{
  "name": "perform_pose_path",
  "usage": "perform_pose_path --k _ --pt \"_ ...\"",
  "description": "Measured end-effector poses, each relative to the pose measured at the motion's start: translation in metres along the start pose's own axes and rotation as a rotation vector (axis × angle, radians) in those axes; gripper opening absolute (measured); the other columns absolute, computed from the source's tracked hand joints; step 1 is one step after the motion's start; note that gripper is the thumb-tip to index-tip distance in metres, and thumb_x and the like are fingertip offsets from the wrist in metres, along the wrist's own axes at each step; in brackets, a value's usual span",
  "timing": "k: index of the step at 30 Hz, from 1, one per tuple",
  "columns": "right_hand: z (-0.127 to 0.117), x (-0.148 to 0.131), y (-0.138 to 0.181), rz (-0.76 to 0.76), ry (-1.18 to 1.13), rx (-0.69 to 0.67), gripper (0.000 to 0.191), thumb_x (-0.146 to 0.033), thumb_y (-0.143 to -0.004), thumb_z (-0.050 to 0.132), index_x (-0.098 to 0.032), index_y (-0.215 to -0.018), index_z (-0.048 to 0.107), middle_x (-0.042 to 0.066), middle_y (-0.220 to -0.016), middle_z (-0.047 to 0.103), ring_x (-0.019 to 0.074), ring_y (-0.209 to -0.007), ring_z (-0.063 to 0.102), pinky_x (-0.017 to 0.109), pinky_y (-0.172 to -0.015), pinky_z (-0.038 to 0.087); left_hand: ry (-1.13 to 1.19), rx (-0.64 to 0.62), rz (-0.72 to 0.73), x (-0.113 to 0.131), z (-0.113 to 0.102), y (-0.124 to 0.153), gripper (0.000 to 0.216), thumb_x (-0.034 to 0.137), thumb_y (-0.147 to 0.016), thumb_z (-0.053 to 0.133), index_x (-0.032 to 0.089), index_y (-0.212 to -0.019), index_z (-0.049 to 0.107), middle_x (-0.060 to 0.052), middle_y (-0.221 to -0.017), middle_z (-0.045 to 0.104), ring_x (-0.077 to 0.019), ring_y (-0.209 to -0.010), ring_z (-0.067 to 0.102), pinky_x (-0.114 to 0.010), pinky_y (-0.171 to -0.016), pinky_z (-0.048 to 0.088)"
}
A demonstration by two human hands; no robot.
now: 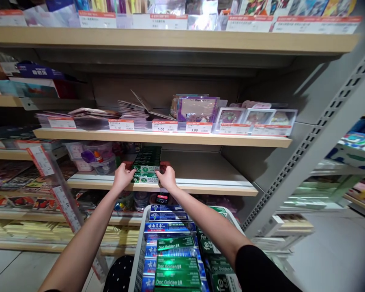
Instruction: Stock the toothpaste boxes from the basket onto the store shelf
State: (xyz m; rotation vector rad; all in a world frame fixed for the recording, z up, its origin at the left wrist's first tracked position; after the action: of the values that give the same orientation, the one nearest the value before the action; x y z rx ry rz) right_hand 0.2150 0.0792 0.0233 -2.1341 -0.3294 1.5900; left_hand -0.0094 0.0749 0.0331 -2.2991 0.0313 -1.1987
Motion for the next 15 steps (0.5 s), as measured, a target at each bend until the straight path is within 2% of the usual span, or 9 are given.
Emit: perform_pose_path --k 6,11,15 --pt "0.003 0.007 -0.009 0.013 -0.022 0.014 0.032 -0.016 -0.073 0.064 -0.019 -0.103 0.055 0.007 -0.096 0.07 0.021 -0.088 0.069 0.033 -0.081 0.054 -0.025 0.015 0.021 -0.005 0.008 -0.01 0.035 0.034 -0.071 0.065 0.017 -0.1 0.061 -0.008 -0.085 0.071 -0.0261 -0.084 0.068 -0.036 -0.079 0.052" --pt "0.006 0.011 -0.013 0.028 -0.01 0.008 0.033 -0.017 -0.073 0.064 -0.019 -0.105 0.055 0.007 -0.097 0.07 0.0213 -0.089 0.069 0.033 -0.081 0.054 -0.022 0.002 0.032 0.001 0.011 -0.011 0.033 0.032 -0.071 0.066 0.018 -0.1 0.06 -0.011 -0.092 0.072 -0.0289 -0.093 0.068 -0.038 -0.085 0.051" --pt "0.0 0.008 -0.013 0.02 0.012 -0.007 0.035 -0.019 -0.072 0.068 -0.019 -0.106 0.056 0.006 -0.097 0.07 0.0213 -0.091 0.068 0.033 -0.083 0.054 0.122 -0.001 0.029 0.004 0.012 -0.006 0.04 0.029 -0.072 0.065 0.017 -0.109 0.056 -0.012 -0.106 0.07 -0.0257 -0.1 0.067 -0.037 -0.089 0.052"
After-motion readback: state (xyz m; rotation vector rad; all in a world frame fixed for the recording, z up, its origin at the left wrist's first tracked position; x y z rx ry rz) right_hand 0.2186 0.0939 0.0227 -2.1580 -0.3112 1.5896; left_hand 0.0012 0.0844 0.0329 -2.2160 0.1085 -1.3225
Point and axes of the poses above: each hand's wrist, its own y-axis away from the middle knuckle, its own z-axis out of the palm, x = y × z, the point moved 3 cm from there along -y, towards the middle knuckle
